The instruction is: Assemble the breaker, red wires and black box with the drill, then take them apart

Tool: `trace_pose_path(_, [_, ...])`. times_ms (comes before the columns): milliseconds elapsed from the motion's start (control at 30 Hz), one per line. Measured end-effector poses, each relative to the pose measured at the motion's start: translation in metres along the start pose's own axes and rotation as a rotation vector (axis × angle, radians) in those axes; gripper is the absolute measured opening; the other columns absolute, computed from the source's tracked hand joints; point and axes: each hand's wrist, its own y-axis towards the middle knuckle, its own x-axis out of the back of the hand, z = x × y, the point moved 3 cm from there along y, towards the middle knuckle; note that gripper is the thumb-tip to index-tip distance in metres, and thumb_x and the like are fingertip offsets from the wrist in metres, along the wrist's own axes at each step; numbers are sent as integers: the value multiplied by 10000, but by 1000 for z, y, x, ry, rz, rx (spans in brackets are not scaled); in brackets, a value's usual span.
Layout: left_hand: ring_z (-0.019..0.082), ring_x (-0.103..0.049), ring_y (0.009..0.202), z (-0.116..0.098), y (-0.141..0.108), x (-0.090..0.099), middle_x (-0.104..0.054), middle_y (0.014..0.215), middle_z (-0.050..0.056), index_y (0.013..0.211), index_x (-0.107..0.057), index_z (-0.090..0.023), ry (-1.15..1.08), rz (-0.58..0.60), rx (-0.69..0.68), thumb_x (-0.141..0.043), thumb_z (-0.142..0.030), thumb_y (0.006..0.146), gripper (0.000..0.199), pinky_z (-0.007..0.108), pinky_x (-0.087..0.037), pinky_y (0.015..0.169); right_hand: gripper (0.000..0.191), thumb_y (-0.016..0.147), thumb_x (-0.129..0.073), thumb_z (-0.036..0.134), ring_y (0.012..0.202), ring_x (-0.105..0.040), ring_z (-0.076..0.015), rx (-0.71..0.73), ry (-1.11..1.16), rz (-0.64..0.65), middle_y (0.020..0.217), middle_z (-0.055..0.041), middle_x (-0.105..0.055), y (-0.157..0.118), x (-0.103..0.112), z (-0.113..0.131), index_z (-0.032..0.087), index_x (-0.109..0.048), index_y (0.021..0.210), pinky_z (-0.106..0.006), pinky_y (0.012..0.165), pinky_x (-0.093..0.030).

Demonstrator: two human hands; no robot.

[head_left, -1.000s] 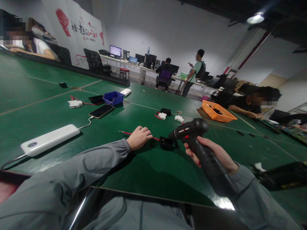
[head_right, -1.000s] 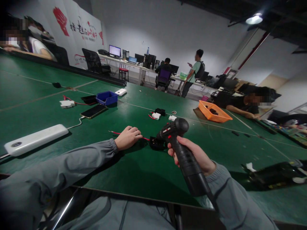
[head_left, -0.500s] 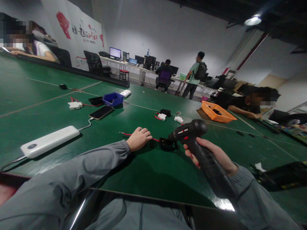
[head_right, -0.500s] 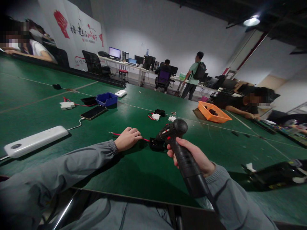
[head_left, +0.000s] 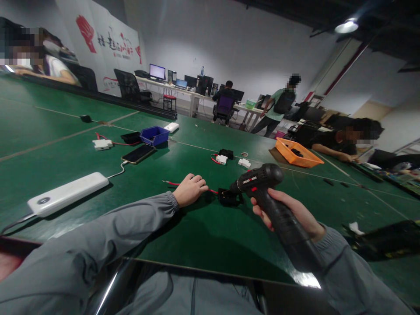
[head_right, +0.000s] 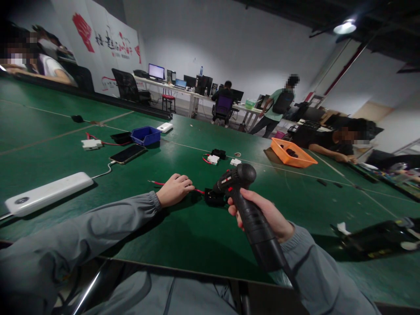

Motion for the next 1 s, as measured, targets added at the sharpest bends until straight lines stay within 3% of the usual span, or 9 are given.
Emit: trace_pose_path(1000, [232,-524,993,0,-1,-1,-647,992,57,999,-620,-235,-5,2,-12,-547,-172,897,140,402,-329,815,406,942,-495,457,503,-587,-94,33,-12,46,800,-96,-672,-3,-1,-1,91,-671,951,-180,449,-502])
